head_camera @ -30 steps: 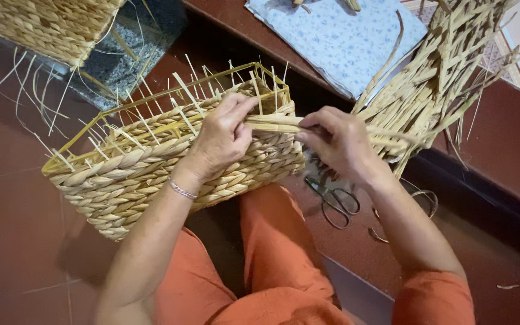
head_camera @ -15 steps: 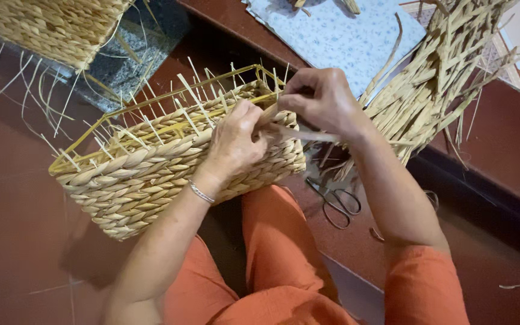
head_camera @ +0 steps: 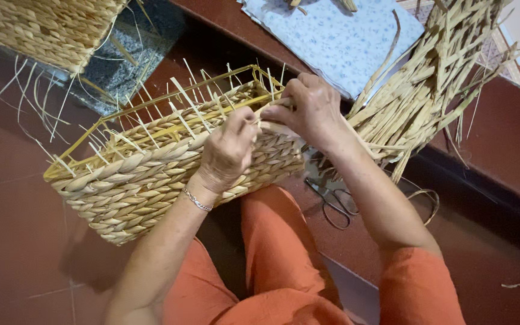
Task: The person sits on the floor weaving dried water hyacinth strands around the rim of a rectangular woven basket, twisting and folding the strands to bind the edge. They pull strands tight, tuck ends into the weave, and reach for new strands from a pile beside them as they work around the rim.
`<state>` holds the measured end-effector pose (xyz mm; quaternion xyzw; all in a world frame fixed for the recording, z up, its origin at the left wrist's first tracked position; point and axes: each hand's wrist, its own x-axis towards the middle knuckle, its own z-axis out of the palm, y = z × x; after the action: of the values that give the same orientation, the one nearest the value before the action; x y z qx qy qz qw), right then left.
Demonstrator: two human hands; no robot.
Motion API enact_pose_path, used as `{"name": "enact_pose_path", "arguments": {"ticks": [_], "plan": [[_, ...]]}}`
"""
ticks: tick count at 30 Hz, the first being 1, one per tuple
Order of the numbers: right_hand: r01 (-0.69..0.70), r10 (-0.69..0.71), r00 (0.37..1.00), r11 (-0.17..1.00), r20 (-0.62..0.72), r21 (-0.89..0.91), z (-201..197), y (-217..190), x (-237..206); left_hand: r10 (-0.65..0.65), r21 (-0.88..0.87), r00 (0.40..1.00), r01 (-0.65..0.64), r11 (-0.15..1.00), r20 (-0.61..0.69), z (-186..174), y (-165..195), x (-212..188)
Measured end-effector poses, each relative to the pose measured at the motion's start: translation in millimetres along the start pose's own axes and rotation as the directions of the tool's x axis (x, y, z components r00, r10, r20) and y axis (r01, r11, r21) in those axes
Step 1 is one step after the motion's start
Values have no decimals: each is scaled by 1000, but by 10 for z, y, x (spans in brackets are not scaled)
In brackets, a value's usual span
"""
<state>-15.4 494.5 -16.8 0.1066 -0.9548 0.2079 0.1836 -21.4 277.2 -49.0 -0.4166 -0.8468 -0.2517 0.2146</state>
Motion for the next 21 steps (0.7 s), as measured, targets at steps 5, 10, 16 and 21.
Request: {"name": "enact_pose_path", "arguments": {"ticks": [5, 10, 16, 21], "plan": [[59, -59, 985, 998, -165, -8, 96, -19, -93, 193, 96, 948, -174, 980, -252, -176, 21, 137], [-202, 193, 979, 935, 59, 291, 21, 95, -127, -73, -97, 997, 75, 992, 28, -285, -32, 455], [-122, 136, 991, 902, -4, 414, 49, 144, -208, -348, 12, 885, 362, 932, 309, -249, -207, 868], [-180, 150, 984, 843, 100, 507, 98, 244, -265, -351, -34, 899, 372, 928, 262, -139, -290, 895]]}}
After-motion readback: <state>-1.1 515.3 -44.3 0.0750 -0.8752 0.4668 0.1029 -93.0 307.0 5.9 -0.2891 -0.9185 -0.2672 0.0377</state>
